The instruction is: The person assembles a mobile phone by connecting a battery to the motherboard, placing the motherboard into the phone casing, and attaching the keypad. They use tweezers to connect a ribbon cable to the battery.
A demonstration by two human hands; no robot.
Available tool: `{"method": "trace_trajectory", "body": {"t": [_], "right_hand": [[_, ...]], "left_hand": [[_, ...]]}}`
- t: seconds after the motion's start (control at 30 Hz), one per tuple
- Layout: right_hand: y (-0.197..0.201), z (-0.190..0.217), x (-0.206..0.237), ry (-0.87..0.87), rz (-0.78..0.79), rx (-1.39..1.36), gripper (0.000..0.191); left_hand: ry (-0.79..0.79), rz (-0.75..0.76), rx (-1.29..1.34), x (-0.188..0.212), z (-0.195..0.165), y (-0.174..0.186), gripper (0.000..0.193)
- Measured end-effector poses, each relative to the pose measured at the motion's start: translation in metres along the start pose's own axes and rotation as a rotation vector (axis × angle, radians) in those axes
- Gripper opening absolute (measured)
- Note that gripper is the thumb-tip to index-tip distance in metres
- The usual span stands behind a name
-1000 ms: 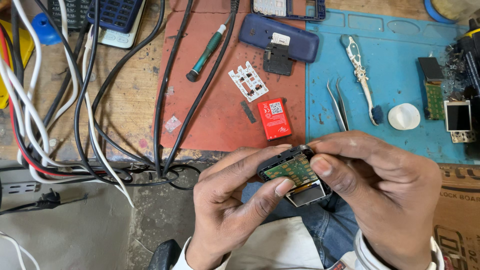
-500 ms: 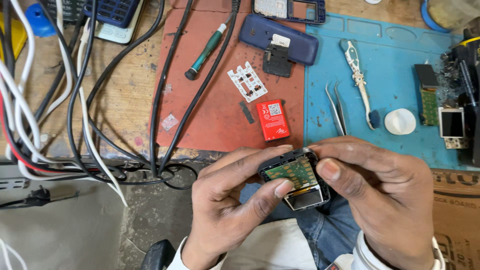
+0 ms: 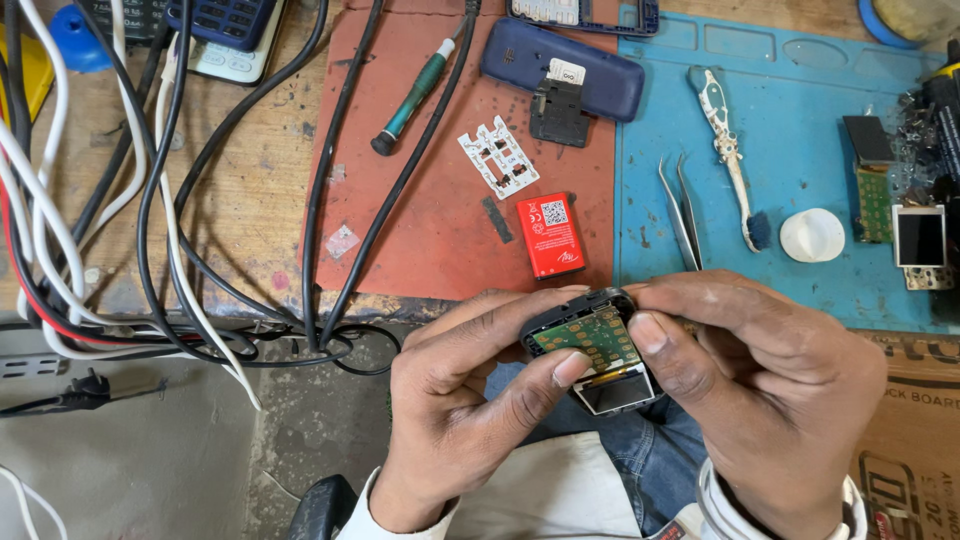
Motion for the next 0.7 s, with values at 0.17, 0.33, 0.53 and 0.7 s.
{"method": "trace_trajectory", "body": {"t": [0.17, 0.33, 0.53, 0.7], "right_hand": [[-0.001, 0.000, -0.001, -0.036, -0.086, -0.028, 0.021], [-0.005, 0.000, -0.005, 0.042, 0.076, -0.134, 0.027], [-0.006, -0.016, 0.000, 0.016, 0.152, -0.191, 0.035], [-0.005, -0.027, 0.001, -0.054, 0.167, -0.334, 0.032]], "left_hand": [[0.060, -0.002, 0.020, -0.001, 0.005, -0.004, 0.036], [-0.011, -0.017, -0.071, 0.000, -0.002, -0.001, 0.035], [0.007, 0.015, -0.060, -0.001, 0.000, -0.004, 0.038], [0.035, 0.048, -0.003, -0.001, 0.003, -0.003, 0.036]]}}
Point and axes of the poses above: each hand's wrist, its own x-axis away from the middle knuckle, its own y-axis out of the back of the hand, z = x × y, the point moved 8 cm from there along -x, towards the middle knuckle, and after that the axes turned 10 degrees about z, right-handed, at the moved point
